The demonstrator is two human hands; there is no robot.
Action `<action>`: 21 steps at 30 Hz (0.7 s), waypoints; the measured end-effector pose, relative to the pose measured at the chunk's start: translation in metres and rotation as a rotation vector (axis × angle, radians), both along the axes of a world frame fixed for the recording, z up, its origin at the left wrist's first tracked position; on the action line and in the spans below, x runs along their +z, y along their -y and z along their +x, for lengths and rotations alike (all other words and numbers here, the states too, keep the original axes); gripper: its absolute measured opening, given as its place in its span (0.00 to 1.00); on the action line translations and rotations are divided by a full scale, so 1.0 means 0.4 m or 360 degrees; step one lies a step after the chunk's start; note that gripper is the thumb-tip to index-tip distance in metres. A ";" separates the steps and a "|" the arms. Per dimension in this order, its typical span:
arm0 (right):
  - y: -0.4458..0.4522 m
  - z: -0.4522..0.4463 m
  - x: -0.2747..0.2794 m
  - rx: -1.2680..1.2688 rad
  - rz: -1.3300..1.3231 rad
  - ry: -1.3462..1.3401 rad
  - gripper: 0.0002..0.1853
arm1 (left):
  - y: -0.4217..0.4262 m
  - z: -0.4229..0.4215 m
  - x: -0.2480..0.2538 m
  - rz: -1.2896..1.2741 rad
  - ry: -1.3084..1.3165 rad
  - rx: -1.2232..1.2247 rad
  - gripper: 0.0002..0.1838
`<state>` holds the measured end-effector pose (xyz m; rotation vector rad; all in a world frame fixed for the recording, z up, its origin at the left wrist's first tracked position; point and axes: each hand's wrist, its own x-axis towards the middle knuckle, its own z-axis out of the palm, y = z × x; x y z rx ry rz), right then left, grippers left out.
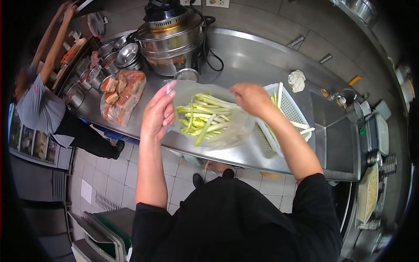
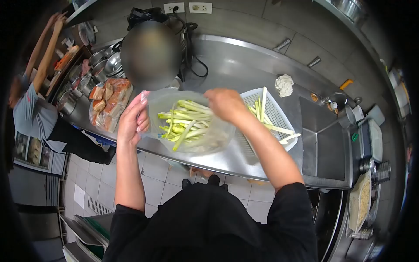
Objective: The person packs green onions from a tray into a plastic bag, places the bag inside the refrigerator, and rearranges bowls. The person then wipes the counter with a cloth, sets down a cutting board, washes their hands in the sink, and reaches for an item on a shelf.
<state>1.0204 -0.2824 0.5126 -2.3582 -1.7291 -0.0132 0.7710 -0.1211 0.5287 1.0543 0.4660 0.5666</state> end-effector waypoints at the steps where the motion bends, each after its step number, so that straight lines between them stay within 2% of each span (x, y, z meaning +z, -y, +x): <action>1: -0.004 -0.035 -0.025 0.0147 -0.0013 -0.0137 0.15 | 0.005 0.003 0.000 0.0002 -0.0011 0.0005 0.23; 3: -0.022 -0.083 -0.097 0.0294 0.0003 -0.0280 0.17 | 0.013 0.014 0.008 -0.0052 0.0053 -0.0054 0.25; 6: -0.050 -0.103 -0.248 0.0180 0.0026 -0.0095 0.15 | 0.018 0.020 0.005 -0.0054 0.0074 -0.0046 0.24; 8: -0.050 -0.101 -0.284 0.0666 0.0372 -0.0088 0.16 | 0.013 0.019 0.004 -0.0084 0.0105 -0.0020 0.23; 13: -0.045 -0.123 -0.286 0.0800 0.0347 -0.0096 0.12 | 0.014 0.011 -0.003 -0.0055 0.0076 -0.0008 0.23; 15: -0.051 -0.103 -0.276 0.0401 0.0187 -0.0250 0.10 | 0.014 0.003 -0.004 -0.0060 0.0065 0.0017 0.23; 17: -0.055 -0.075 -0.257 0.0319 0.0195 -0.0113 0.12 | 0.016 -0.001 -0.006 -0.0088 0.0063 0.0033 0.23; 19: -0.064 -0.041 -0.289 0.0149 0.0012 -0.0032 0.13 | 0.020 0.000 -0.007 -0.0088 0.0066 0.0022 0.22; 21: -0.071 -0.041 -0.294 0.0107 0.0090 0.0043 0.13 | 0.016 0.005 -0.004 -0.0076 0.0079 0.0018 0.22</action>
